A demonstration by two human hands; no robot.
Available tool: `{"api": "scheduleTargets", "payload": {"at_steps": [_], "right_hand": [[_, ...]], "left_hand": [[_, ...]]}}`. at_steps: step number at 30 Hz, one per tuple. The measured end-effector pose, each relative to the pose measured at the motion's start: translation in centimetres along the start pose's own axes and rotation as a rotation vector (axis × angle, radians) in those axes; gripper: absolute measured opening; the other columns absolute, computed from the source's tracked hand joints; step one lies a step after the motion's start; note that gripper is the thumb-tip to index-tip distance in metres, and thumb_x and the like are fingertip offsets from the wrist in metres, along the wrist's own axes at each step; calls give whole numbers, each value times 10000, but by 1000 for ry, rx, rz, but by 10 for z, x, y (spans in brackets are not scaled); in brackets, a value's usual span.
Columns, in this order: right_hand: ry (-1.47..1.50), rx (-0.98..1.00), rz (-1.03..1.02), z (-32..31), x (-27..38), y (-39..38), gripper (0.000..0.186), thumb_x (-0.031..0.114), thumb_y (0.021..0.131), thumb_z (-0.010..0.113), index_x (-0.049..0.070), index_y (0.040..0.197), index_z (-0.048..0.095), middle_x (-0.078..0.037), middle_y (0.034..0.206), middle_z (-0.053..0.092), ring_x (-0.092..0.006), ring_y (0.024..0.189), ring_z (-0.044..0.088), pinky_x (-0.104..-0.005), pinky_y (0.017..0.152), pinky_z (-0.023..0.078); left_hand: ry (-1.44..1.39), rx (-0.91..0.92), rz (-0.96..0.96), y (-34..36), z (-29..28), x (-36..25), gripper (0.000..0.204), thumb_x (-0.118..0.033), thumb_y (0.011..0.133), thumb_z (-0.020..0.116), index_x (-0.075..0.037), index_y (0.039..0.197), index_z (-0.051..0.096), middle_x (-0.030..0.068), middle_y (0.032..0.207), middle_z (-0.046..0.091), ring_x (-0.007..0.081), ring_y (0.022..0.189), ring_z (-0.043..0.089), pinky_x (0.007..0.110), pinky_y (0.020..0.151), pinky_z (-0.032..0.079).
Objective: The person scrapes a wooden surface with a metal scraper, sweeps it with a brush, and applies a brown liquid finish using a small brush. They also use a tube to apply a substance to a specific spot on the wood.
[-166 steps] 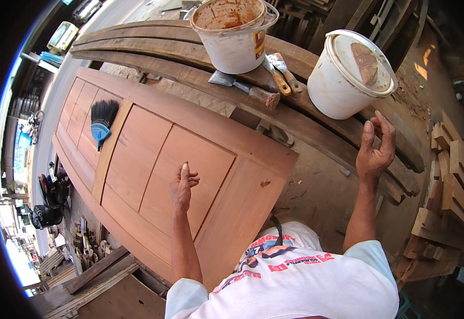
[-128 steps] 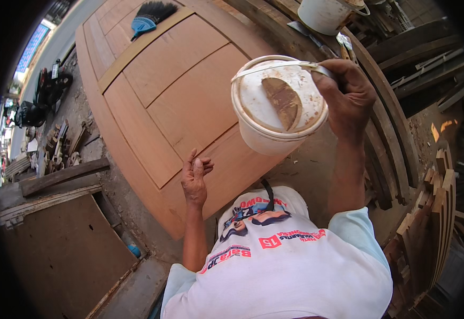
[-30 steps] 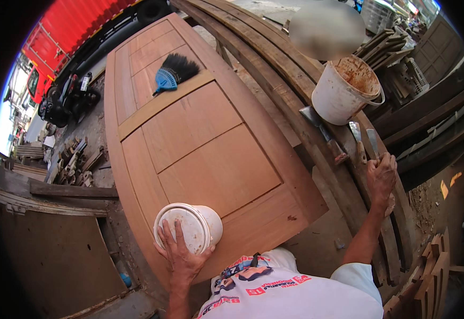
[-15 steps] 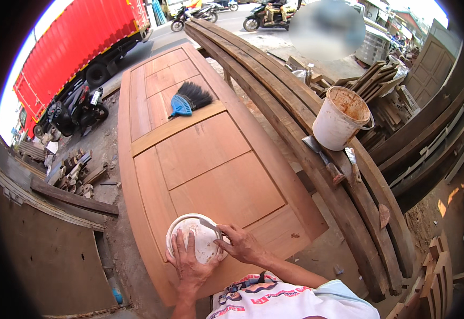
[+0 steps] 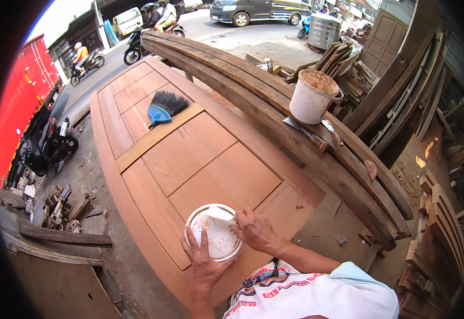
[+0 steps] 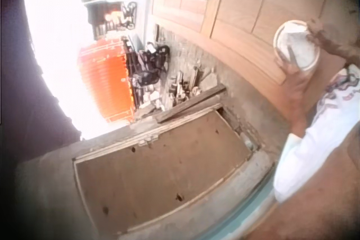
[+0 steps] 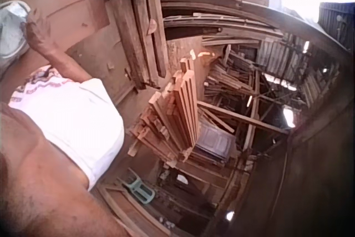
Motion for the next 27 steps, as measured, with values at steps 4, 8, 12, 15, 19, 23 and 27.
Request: {"api": "scheduleTargets", "payload": {"at_steps": [4,8,12,15,19,23,27], "right_hand": [[-13,44,164,1,-5,-1,385,326,963,756,-13,1109,648,-228,1005,664,-428,887,712,-501,762,591],[196,12,312,1,-21,3,415,368,925,788,-25,1015,688,-229,931,716,-389,845,736,-484,771,583],[377,-1,463,7,-40,5,435,386,901,798,-33,976,706,-208,830,734,-312,807,734,-436,759,571],[577,-91,458,2,-37,4,385,329,912,804,-37,952,693,-111,760,700,-166,710,667,-355,652,539],[652,-155,271,-31,7,17,289,271,992,785,10,933,678,18,686,616,-36,564,532,-239,482,405],[894,60,246,-42,48,22,281,276,1063,695,-3,1082,662,26,704,594,-41,563,521,-236,487,406],[859,-40,-4,-41,66,16,309,265,1100,603,-12,1236,630,-36,863,645,-76,613,577,-241,536,458]], "left_hand": [[-25,-63,50,0,1,-2,1234,-517,608,982,-84,1608,403,339,1711,141,609,1540,115,730,1212,233],[-12,-70,58,-2,0,0,1220,-513,621,970,-46,1596,404,336,1704,162,618,1531,125,729,1211,239],[18,-70,96,-1,-4,-4,1227,-516,627,964,-28,1597,394,332,1703,164,621,1529,119,730,1214,233],[30,-41,82,-1,-3,-5,1248,-541,631,960,-41,1614,378,332,1705,154,623,1530,116,726,1219,229],[-19,-118,113,-3,-9,-8,1266,-569,705,921,-56,1665,273,336,1703,158,584,1549,131,713,1229,226],[-270,-203,77,-10,-16,5,1205,-551,824,841,-55,1694,171,333,1700,190,499,1566,223,624,1265,236],[-850,-466,-113,-39,-16,50,748,-437,1109,469,89,1604,277,240,1620,416,366,1487,442,473,1244,344]]}}
Point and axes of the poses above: each hand's wrist, its own y-axis towards the middle knuckle, its own z-axis out of the palm, x = y × z, the point moved 8 cm from there along y, towards the middle knuckle
